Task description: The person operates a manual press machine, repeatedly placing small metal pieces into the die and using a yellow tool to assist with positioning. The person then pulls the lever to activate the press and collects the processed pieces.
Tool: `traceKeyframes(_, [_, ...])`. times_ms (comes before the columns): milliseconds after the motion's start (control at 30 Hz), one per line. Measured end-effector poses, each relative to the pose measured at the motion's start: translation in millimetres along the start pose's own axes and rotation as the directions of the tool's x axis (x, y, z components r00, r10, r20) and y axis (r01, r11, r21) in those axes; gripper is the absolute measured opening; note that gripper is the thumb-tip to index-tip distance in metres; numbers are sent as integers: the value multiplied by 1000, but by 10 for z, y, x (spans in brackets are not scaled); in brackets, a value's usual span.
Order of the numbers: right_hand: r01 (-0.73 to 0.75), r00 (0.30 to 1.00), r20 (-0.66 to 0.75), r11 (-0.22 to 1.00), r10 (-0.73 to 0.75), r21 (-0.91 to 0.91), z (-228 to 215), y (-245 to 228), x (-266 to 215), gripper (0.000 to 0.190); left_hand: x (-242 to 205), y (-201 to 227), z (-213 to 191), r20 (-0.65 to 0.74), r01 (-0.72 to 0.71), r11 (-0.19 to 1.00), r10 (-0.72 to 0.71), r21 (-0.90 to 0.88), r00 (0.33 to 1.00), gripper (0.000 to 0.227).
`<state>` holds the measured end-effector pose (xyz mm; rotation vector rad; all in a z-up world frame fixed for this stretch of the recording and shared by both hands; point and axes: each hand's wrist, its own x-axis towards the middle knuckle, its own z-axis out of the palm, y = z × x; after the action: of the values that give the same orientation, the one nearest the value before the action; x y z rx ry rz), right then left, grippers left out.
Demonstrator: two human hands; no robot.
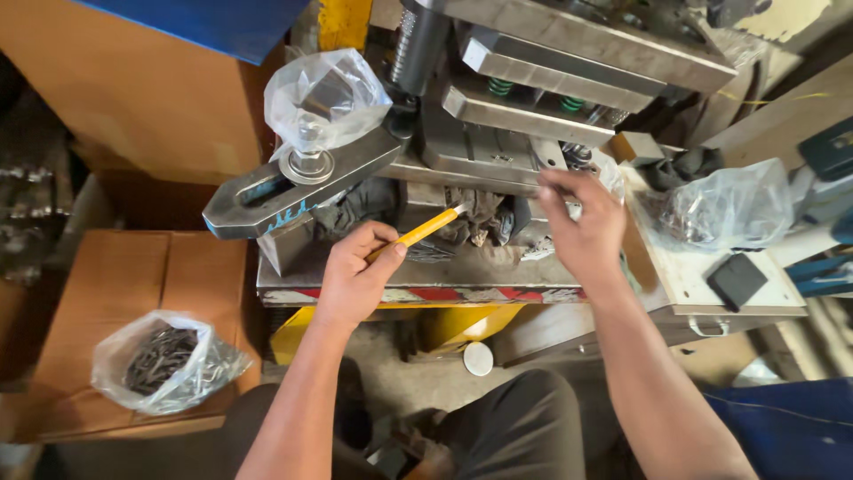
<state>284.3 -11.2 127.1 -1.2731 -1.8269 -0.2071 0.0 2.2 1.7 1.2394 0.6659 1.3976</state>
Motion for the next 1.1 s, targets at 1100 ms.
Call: traceKeyframes(1100, [168,953,303,882,-30,-440,558,174,581,72,-15,65,-20,73,-20,997,25,-70,997,7])
